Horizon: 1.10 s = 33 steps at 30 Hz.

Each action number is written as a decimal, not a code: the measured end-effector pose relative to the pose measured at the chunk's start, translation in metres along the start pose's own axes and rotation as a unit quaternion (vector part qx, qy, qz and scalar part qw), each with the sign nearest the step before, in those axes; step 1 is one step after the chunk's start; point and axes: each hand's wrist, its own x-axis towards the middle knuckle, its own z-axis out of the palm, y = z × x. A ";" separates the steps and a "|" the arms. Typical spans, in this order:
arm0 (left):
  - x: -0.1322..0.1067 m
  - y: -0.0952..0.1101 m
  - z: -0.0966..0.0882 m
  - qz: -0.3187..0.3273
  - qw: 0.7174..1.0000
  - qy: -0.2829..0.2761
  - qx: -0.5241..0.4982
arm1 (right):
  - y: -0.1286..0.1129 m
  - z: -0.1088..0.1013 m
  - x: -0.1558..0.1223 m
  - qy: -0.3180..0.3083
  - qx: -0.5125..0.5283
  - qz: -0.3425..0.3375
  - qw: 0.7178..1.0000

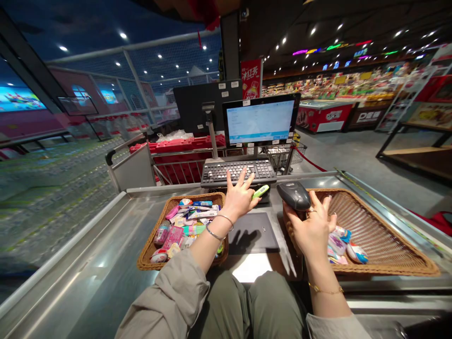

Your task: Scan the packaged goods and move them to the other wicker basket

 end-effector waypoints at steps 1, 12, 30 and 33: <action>0.002 0.002 0.001 0.000 1.000 -0.001 -0.002 | 0.001 0.000 0.000 0.003 -0.002 0.002 1.000; 0.017 0.024 0.007 0.007 0.999 -0.021 -0.024 | 0.005 -0.008 0.005 0.035 0.009 0.048 0.998; 0.035 0.063 0.032 0.010 0.997 -0.038 -0.063 | 0.025 -0.021 0.014 0.100 -0.011 0.101 0.990; 0.038 0.070 0.034 0.007 0.996 -0.049 -0.076 | 0.028 -0.024 0.017 0.116 -0.012 0.118 0.986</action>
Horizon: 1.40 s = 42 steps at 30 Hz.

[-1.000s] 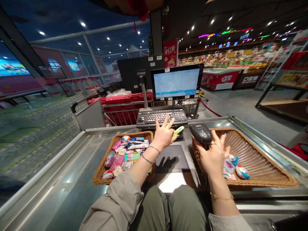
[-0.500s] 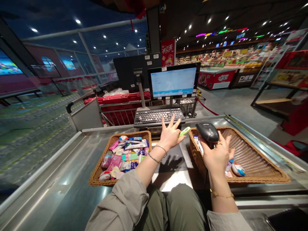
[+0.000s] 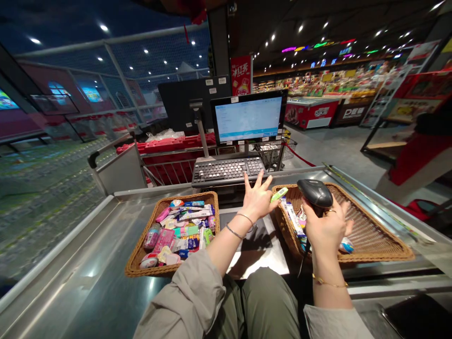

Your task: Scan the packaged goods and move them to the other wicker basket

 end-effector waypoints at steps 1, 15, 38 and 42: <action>0.001 0.003 0.001 -0.002 1.000 -0.004 -0.006 | 0.001 -0.001 0.002 0.006 -0.001 0.007 1.000; 0.024 0.048 0.030 -0.010 0.996 -0.038 -0.085 | 0.025 -0.019 0.020 0.055 -0.020 0.055 0.997; -0.122 -0.065 -0.038 -0.167 0.986 0.002 0.015 | -0.031 0.031 -0.035 -0.183 0.011 -0.125 0.975; -0.150 -0.094 -0.052 -0.203 0.978 -0.010 0.045 | -0.043 0.048 -0.050 -0.217 0.028 -0.161 0.962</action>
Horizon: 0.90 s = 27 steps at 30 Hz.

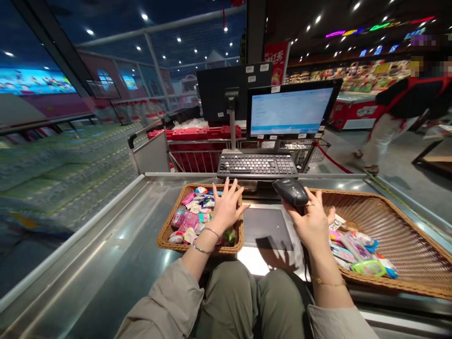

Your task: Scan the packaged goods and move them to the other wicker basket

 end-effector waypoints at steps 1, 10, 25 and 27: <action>-0.004 -0.010 -0.002 -0.010 1.000 -0.003 0.011 | -0.003 0.005 -0.001 -0.011 0.004 -0.013 1.000; -0.033 -0.078 -0.015 -0.069 0.992 -0.055 0.096 | -0.028 0.040 -0.018 -0.087 0.035 -0.046 0.995; -0.026 -0.104 0.003 -0.012 0.982 -0.104 0.156 | -0.039 0.061 -0.031 -0.117 0.043 -0.054 0.991; -0.023 -0.105 0.008 -0.004 0.982 -0.101 0.157 | -0.038 0.064 -0.033 -0.122 0.036 -0.057 0.990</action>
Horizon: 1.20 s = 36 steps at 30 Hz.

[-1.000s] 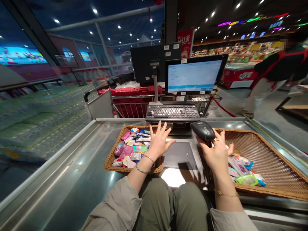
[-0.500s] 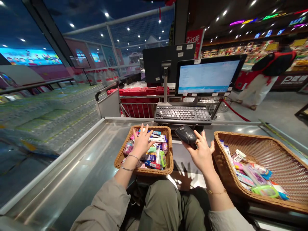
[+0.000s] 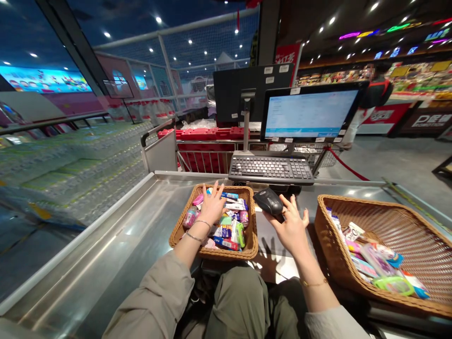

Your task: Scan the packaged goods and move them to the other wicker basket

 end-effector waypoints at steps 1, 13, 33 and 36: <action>0.001 0.000 0.002 0.002 1.000 0.003 0.001 | 0.001 0.002 0.000 -0.004 -0.004 -0.001 1.000; 0.009 -0.005 0.014 0.011 1.000 -0.005 -0.008 | -0.002 0.027 0.005 -0.050 -0.036 -0.013 0.998; 0.022 -0.006 0.024 0.006 0.999 -0.025 -0.048 | -0.004 0.028 0.009 -0.043 -0.026 0.008 0.999; 0.016 -0.007 0.017 0.010 0.998 -0.001 -0.055 | -0.004 0.025 0.009 -0.037 -0.027 0.008 0.999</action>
